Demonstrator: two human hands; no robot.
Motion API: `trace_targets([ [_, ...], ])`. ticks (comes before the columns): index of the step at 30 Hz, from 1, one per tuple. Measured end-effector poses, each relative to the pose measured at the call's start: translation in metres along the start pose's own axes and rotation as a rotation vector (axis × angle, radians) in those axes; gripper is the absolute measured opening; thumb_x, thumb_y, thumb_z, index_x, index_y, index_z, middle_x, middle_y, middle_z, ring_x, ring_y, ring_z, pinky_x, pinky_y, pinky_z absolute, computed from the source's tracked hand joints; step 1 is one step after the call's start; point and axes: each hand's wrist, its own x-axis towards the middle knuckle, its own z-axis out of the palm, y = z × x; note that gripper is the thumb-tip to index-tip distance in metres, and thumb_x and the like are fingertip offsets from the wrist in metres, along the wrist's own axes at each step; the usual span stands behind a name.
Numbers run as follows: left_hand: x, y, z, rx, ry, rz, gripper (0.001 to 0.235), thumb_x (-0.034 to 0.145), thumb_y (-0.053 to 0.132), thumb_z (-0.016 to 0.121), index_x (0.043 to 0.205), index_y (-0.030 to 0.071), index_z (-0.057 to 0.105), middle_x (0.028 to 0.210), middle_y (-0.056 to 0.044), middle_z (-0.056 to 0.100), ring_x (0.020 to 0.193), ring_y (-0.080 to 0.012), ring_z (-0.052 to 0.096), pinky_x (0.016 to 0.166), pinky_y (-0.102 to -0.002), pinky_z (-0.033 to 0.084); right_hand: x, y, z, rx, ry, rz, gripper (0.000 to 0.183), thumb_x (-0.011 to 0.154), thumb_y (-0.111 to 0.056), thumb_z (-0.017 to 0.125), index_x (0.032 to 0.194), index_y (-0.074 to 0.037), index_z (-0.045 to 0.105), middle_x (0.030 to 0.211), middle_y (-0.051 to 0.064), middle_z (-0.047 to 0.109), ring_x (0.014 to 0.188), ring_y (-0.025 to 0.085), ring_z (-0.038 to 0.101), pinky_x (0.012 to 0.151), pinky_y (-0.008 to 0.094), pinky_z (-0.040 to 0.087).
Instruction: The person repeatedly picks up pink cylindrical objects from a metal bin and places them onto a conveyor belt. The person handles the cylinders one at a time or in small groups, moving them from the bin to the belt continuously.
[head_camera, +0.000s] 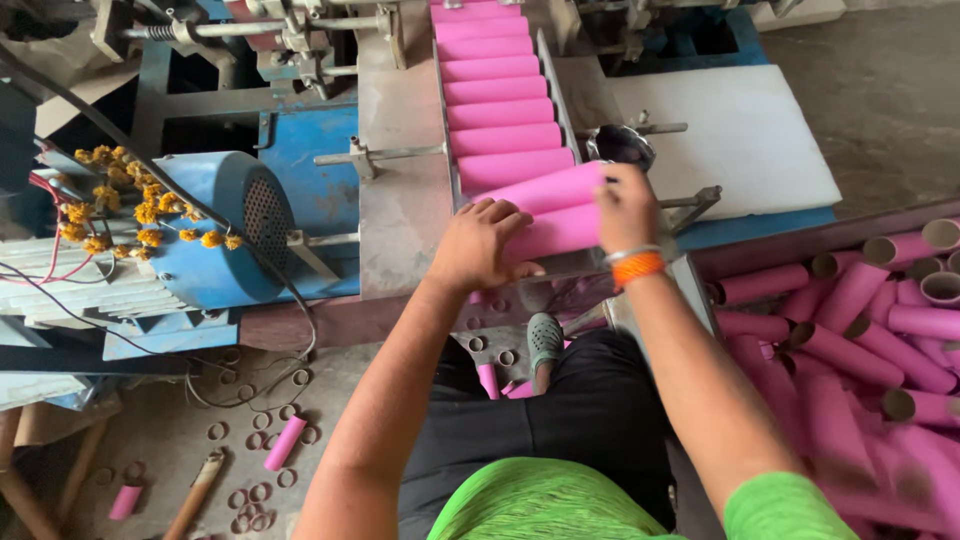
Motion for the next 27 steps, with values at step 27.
trace_targets([
  [27, -0.008, -0.052, 0.028, 0.303, -0.08, -0.002, 0.055, 0.08, 0.032, 0.092, 0.121, 0.006, 0.066, 0.124, -0.013, 0.062, 0.117, -0.0348, 0.059, 0.106, -0.048, 0.05, -0.294, 0.159, -0.309, -0.886, -0.627, 0.854, 0.05, 0.088, -0.034, 0.066, 0.137, -0.021, 0.066, 0.121, 0.017, 0.073, 0.114, 0.037, 0.069, 0.096, 0.051, 0.053],
])
